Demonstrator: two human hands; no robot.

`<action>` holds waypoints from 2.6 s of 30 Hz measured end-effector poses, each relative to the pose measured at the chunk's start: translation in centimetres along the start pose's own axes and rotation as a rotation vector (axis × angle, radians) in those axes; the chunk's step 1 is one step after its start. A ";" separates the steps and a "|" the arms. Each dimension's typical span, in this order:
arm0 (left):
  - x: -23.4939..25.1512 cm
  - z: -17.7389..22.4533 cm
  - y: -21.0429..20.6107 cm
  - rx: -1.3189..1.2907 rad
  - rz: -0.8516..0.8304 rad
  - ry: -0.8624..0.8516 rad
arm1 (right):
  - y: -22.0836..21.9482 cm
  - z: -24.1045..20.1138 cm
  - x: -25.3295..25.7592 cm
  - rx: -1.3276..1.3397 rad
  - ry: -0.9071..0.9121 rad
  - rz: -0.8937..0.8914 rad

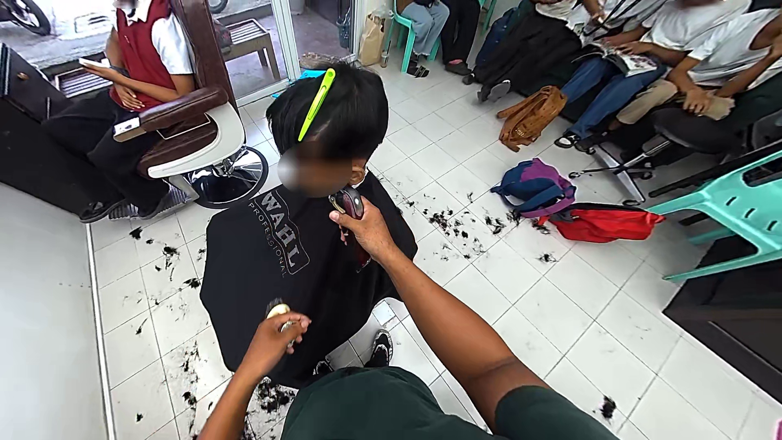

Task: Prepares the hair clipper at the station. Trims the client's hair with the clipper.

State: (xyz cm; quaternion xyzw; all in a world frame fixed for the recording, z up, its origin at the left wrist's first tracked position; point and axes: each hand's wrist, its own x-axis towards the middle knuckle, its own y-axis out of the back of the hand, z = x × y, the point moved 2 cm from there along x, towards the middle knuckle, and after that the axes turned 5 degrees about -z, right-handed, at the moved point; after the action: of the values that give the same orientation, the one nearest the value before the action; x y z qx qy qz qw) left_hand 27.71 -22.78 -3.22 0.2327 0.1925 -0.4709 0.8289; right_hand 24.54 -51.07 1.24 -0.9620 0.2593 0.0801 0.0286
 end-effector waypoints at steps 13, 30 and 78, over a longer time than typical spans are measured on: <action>-1.5 -2.3 -2.9 -0.246 0.098 0.007 | -0.3 -0.4 2.2 0.030 0.015 0.062; -0.9 -2.1 -3.4 -0.221 0.074 -0.021 | 0.6 -0.1 2.7 0.038 0.105 0.036; -1.2 -2.0 -3.2 -0.181 0.056 -0.017 | -0.3 0.4 -0.3 -0.029 -0.034 -0.223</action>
State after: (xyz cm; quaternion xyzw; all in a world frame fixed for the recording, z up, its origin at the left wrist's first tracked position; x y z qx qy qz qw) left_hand 24.13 -22.22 -4.88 0.1583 0.2204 -0.4301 0.8610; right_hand 24.41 -50.60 0.90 -0.9837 0.1492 0.0965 0.0277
